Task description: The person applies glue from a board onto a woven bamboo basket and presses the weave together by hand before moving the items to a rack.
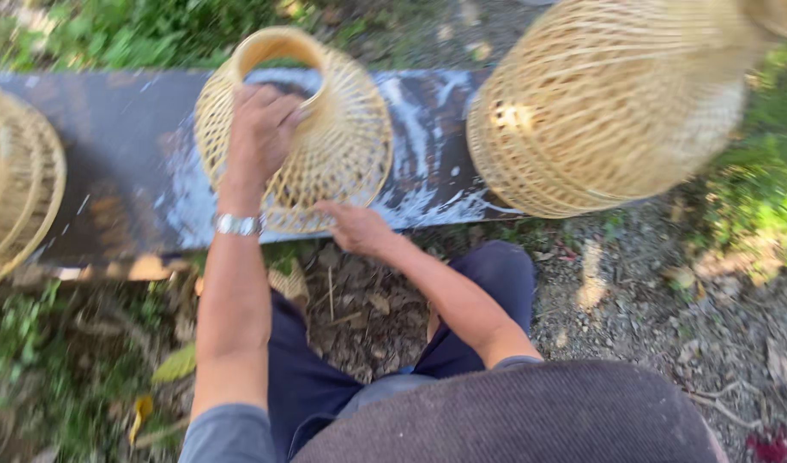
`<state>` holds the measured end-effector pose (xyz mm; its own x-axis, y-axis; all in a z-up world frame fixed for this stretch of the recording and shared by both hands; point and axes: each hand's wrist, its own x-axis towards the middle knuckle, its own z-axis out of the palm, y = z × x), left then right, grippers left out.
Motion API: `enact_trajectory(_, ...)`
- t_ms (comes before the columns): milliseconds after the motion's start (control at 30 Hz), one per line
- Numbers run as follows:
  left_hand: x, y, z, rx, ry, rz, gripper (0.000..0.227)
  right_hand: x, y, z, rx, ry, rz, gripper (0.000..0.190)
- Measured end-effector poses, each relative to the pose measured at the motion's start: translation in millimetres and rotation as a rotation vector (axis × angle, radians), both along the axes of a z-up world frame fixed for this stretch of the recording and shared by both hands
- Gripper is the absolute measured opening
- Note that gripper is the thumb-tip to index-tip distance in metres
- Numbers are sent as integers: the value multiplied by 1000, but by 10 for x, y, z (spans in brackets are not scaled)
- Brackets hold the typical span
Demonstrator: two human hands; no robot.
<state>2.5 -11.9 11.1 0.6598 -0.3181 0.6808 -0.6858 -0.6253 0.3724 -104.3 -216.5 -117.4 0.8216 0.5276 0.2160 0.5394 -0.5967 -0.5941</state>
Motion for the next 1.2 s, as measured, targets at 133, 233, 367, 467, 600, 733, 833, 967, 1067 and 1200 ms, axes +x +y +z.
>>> enact_trajectory(133,-52,10,68,35,15,12,11,-22,22,-24,-143,57,-57,53)
enact_trajectory(233,-53,-24,80,27,-1,30,9,-33,-12,-5,-91,35,-39,53)
enact_trajectory(367,-84,-40,78,20,21,41,9,-27,-46,29,-4,12,-9,56)
enact_trajectory(467,-95,-42,99,24,15,44,10,-10,-46,38,-68,73,-18,56)
enact_trajectory(600,-128,-61,125,30,37,57,10,-21,-35,20,-61,94,-25,52)
enact_trajectory(733,-140,-76,140,11,48,51,11,-20,-29,54,-130,110,-30,52)
enact_trajectory(833,-146,-76,139,22,54,56,11,-47,-14,162,-119,79,-36,58)
enact_trajectory(967,-107,-45,148,3,59,15,9,-17,66,339,-238,416,8,65)
enact_trajectory(1067,-78,68,148,32,40,7,8,-6,-82,390,-171,518,55,66)
enact_trajectory(1200,-67,122,35,33,-24,3,23,205,-419,326,-251,334,-14,46)
